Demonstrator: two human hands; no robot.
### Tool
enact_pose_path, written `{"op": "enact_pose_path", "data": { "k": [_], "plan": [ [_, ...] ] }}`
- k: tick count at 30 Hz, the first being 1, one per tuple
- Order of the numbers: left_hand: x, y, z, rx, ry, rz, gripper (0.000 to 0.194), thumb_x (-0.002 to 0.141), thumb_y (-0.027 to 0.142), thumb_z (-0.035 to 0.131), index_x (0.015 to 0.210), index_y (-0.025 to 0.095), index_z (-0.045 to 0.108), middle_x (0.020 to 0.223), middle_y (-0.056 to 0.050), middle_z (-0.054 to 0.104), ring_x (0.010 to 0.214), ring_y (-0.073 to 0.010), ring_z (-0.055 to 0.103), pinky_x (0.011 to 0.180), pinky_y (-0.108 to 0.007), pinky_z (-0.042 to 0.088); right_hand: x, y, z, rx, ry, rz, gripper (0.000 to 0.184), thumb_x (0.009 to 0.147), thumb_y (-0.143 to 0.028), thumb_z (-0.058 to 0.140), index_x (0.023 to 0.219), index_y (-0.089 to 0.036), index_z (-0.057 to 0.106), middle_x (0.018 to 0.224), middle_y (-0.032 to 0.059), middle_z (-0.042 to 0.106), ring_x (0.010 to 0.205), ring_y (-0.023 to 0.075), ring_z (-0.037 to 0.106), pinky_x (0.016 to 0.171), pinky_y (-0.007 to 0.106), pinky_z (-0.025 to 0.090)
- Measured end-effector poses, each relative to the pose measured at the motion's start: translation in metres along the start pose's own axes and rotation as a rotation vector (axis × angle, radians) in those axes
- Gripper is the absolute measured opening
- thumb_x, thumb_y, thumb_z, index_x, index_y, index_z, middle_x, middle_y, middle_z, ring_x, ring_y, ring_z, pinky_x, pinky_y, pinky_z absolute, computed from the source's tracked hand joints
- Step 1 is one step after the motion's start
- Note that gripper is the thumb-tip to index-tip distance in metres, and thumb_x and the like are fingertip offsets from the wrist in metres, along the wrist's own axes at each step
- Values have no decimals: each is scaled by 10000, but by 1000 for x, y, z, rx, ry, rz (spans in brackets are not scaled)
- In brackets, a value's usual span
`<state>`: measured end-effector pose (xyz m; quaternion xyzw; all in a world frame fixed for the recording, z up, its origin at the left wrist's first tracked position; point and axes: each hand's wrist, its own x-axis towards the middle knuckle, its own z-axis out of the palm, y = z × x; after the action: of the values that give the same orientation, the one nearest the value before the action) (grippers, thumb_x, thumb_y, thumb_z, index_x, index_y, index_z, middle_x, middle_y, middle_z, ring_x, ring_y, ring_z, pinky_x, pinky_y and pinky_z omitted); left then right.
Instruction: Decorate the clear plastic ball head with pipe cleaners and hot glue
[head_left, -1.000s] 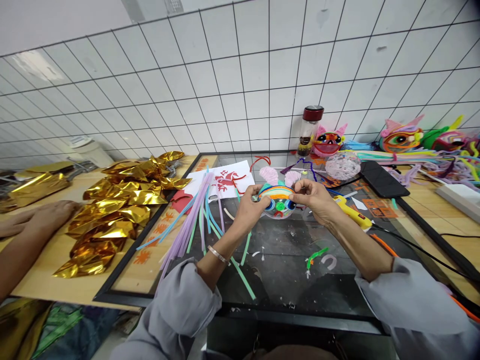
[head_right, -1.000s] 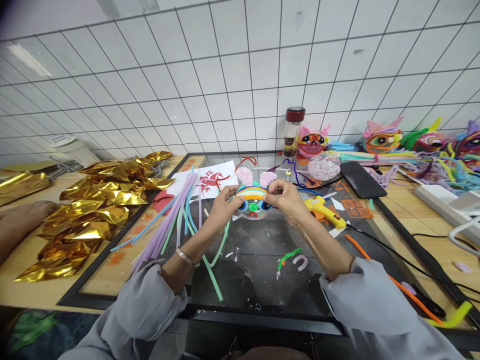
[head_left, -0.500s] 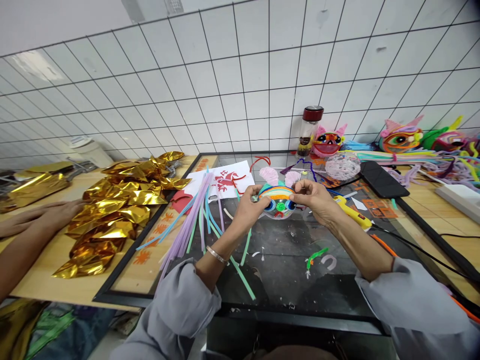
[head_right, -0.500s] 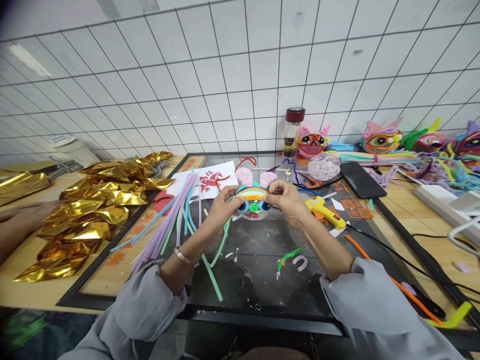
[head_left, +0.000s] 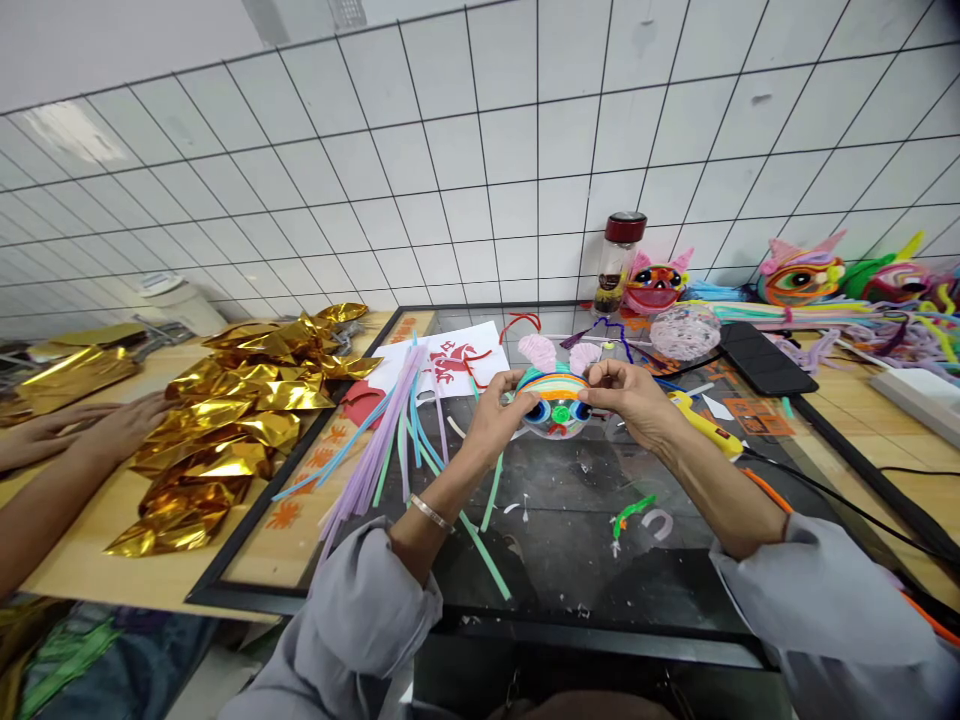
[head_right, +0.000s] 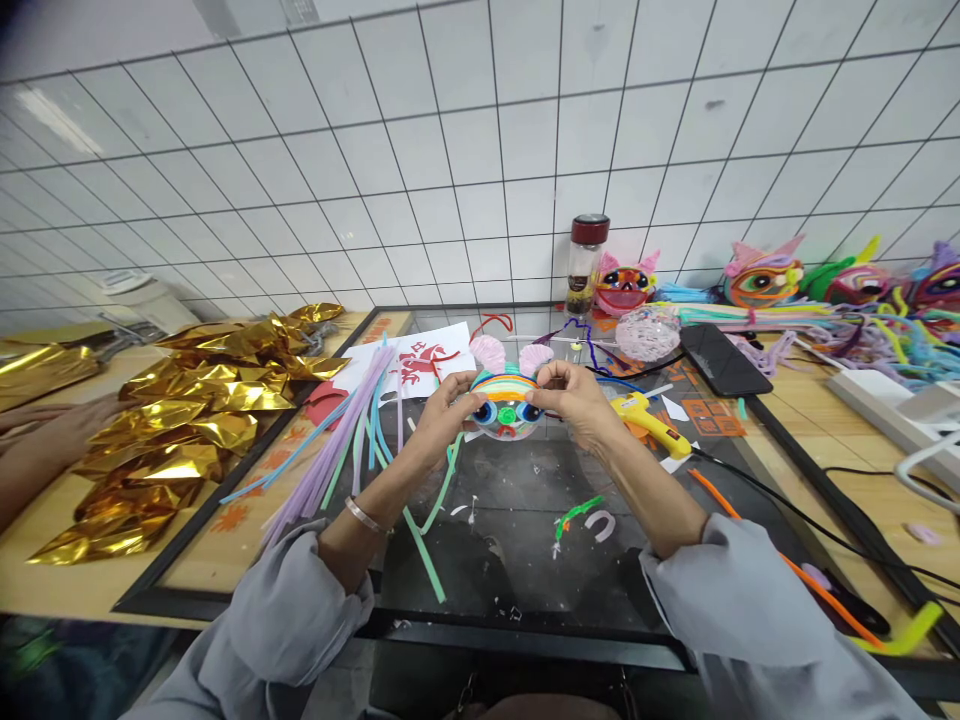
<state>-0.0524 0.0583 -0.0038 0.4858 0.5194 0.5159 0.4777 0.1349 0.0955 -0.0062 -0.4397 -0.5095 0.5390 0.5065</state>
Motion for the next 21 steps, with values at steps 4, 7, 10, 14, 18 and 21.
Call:
{"op": "enact_pose_path", "data": {
  "k": [4, 7, 10, 14, 18, 21],
  "plan": [
    [0, -1, 1, -8, -3, -8, 439, 698, 296, 652, 1115, 172, 603, 1153, -79, 632, 887, -167, 611, 711, -252, 505, -1, -2, 0, -7, -5, -1, 369, 432, -249, 839, 630, -195, 533, 644, -41, 547, 557, 86, 464, 513, 238, 362],
    [0, -1, 1, 4, 5, -5, 443, 700, 297, 653, 1122, 171, 605, 1148, -80, 633, 880, -165, 608, 700, -246, 500, -1, -3, 0, -6, -19, 13, 364, 426, -243, 837, 626, -192, 536, 641, -40, 551, 555, 87, 473, 508, 236, 365],
    [0, -1, 1, 12, 14, -4, 446, 701, 298, 656, 1125, 169, 610, 1146, -81, 639, 884, -166, 611, 700, -243, 501, -1, -4, 1, 1, 12, 9, 369, 406, -248, 830, 613, -192, 529, 630, -40, 546, 539, 84, 465, 488, 232, 347],
    [0, -2, 1, 35, 12, -1, 452, 713, 308, 649, 1142, 171, 605, 1156, -79, 636, 872, -160, 609, 695, -243, 496, -1, -4, 2, -7, 11, 21, 362, 403, -250, 825, 608, -192, 531, 619, -39, 545, 531, 85, 468, 486, 235, 349],
    [1, -6, 0, 48, 11, 15, 458, 723, 346, 654, 1144, 173, 604, 1147, -78, 636, 860, -157, 604, 675, -237, 489, -1, -3, 2, -1, 24, 11, 355, 399, -245, 820, 604, -193, 534, 612, -40, 544, 528, 85, 465, 479, 233, 348],
    [2, -7, -1, 33, 0, 13, 457, 742, 383, 646, 1146, 175, 599, 1161, -83, 632, 847, -158, 602, 651, -238, 487, -1, -4, 3, 5, 15, 19, 354, 401, -238, 821, 607, -193, 536, 614, -39, 545, 530, 85, 468, 475, 229, 343]
  ]
}}
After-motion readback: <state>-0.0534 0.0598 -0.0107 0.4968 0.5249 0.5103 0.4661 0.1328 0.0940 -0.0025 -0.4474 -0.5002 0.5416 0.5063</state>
